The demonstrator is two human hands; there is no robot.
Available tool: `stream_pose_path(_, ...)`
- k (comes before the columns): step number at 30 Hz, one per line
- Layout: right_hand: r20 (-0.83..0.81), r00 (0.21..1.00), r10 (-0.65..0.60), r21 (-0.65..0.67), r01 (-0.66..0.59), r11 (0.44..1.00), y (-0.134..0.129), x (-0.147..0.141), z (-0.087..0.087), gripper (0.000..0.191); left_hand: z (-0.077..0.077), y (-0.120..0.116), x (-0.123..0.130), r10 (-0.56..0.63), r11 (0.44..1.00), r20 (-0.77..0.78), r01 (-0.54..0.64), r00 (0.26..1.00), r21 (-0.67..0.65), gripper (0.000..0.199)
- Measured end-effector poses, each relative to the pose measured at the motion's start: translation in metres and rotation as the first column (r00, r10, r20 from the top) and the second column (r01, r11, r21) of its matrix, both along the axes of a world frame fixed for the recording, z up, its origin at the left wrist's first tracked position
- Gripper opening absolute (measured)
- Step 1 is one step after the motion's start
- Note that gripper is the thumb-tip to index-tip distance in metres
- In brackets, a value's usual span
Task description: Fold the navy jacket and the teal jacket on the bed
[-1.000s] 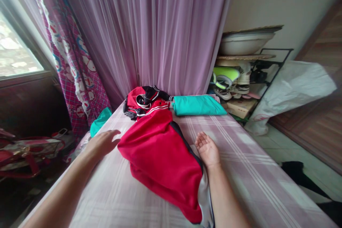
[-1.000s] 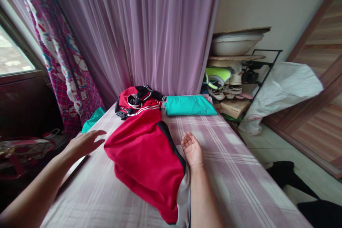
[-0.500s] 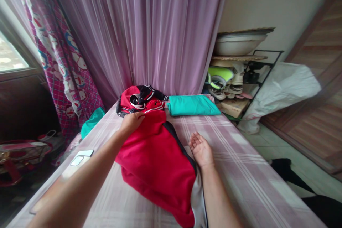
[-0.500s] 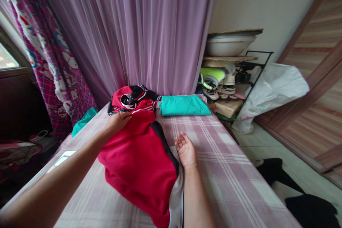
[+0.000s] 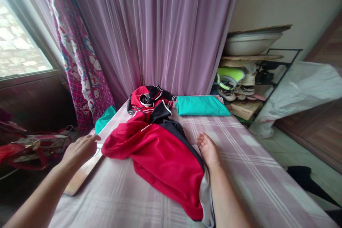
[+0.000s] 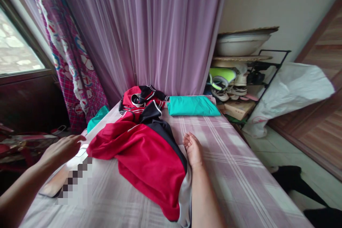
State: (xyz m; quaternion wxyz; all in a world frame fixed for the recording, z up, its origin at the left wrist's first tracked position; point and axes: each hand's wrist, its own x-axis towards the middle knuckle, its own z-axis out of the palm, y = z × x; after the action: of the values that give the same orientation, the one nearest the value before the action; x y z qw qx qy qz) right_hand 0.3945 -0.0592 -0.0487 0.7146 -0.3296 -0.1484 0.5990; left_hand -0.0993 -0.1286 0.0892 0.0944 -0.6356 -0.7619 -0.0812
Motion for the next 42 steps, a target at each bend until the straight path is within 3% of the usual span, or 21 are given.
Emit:
stream_pose_path(2,0.101,0.995,-0.025,0.006,0.025,1.000,0.001,-0.004,-0.004,0.022,0.009,-0.001,0.028,0.005,0.999,-0.064,-0.008,0.998,-0.050,0.041)
stream_pose_path(6,0.271,0.963,0.010,0.008,-0.013,1.000,0.002,-0.005,-0.007,0.023,0.019,0.016,0.094,-0.279,0.960,0.022,0.279,0.960,-0.002,0.044)
stream_pose_path(9,0.362,0.931,0.058,0.002,-0.063,0.998,0.001,-0.002,-0.004,0.023,0.009,0.039,0.132,-0.446,0.895,0.071,0.446,0.892,0.016,0.044)
stream_pose_path(14,0.551,0.830,0.091,-0.021,-0.095,0.995,-0.001,-0.001,0.003,0.020,-0.012,0.072,0.161,-0.421,0.900,0.098,0.429,0.902,-0.078,0.032)
stream_pose_path(16,0.588,0.805,0.084,-0.028,-0.084,0.996,-0.001,-0.001,0.004,0.018,-0.013,0.075,0.161,-0.412,0.901,0.117,0.423,0.903,-0.093,0.027)
stream_pose_path(19,0.602,0.794,0.082,-0.025,-0.084,0.996,-0.001,-0.001,0.004,0.017,-0.004,0.064,0.154,-0.454,0.886,0.174,0.463,0.874,-0.015,0.031)
stream_pose_path(23,0.665,0.736,0.128,-0.049,-0.128,0.991,-0.001,-0.005,0.004,0.023,0.011,0.026,0.131,-0.514,0.820,0.469,0.571,0.718,0.024,0.040)
stream_pose_path(26,0.794,0.585,0.165,-0.088,-0.157,0.984,-0.003,-0.012,0.007,0.030,0.013,-0.004,0.111,-0.307,0.860,0.697,0.502,0.648,-0.088,0.049)
stream_pose_path(28,0.882,0.434,0.184,-0.098,-0.212,0.972,-0.007,-0.015,0.013,0.035,0.010,-0.018,0.099,-0.188,0.885,0.773,0.446,0.606,-0.134,0.053)
stream_pose_path(30,0.943,0.281,0.176,-0.094,-0.281,0.955,-0.012,-0.018,0.023,0.038,0.008,-0.028,0.090,-0.143,0.881,0.822,0.449,0.552,-0.148,0.054)
stream_pose_path(33,0.985,0.117,0.125,-0.078,-0.346,0.935,-0.025,-0.022,0.040,0.041,0.011,-0.039,0.084,-0.127,0.831,0.840,0.519,0.528,-0.201,0.049)
stream_pose_path(38,0.998,-0.038,0.057,-0.067,-0.391,0.918,-0.048,-0.029,0.053,0.043,0.025,-0.053,0.085,-0.104,0.744,0.814,0.588,0.571,-0.317,0.039)
stream_pose_path(42,0.976,-0.169,0.136,-0.187,-0.336,0.923,-0.063,-0.026,0.057,0.044,0.024,-0.058,0.084,-0.072,0.665,0.803,0.628,0.592,-0.403,0.029)
